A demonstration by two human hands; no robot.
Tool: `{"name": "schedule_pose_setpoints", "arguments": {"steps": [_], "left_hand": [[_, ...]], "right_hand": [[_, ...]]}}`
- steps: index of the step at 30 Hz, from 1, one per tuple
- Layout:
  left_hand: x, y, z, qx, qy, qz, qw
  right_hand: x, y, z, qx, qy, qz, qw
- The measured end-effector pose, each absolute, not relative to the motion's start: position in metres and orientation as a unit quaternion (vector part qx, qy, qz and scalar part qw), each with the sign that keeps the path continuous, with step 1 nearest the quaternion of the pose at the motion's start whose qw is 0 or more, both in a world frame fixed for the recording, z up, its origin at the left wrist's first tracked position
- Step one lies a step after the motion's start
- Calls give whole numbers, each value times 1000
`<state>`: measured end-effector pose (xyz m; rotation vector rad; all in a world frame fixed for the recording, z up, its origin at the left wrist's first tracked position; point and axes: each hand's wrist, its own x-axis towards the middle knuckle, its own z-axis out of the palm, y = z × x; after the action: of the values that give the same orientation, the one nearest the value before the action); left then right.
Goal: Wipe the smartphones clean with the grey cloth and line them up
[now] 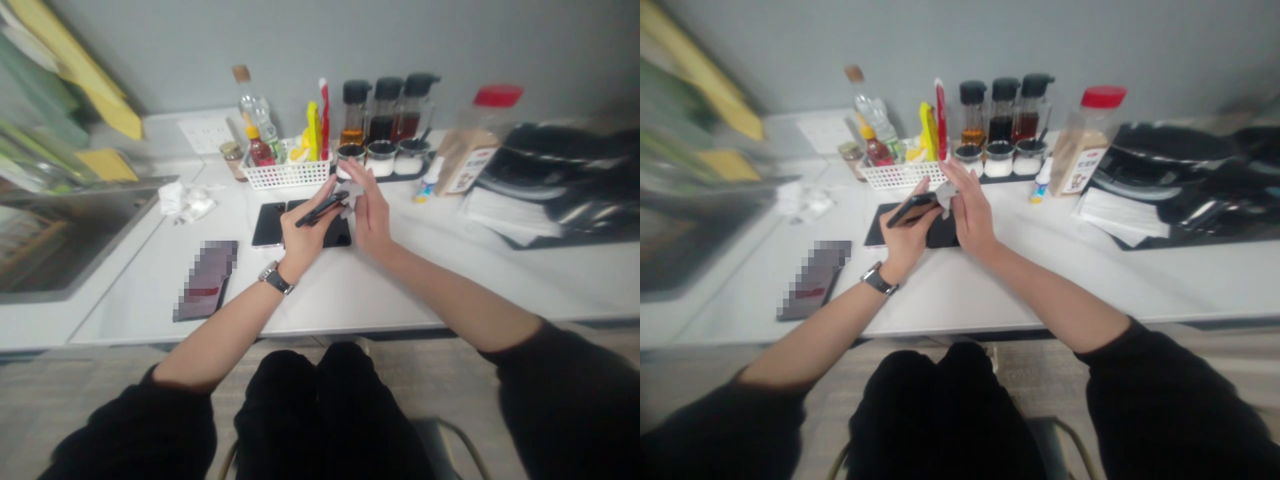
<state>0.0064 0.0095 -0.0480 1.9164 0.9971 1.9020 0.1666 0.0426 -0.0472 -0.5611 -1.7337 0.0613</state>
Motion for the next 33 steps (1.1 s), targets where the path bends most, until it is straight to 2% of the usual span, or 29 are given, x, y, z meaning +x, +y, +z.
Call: {"name": "schedule_pose_setpoints", "arguments": {"steps": [7,16,25,28,33], "left_hand": [[5,14,-56,685,345,630,120],[5,9,-44,650,339,670,115],[0,13,-43,665,378,614,195],[0,18,-36,667,350,622,212],[-2,26,-29,696,274,606,273]], "right_hand": [[167,31,-41,-196,-779,22,595],[176,60,-53,-259,-718,76,641],[171,33,-35,-180,-782,-6,597],[175,40,-38,-149,-791,-24,593],[176,41,-36,-179,-807,-51,561]]}}
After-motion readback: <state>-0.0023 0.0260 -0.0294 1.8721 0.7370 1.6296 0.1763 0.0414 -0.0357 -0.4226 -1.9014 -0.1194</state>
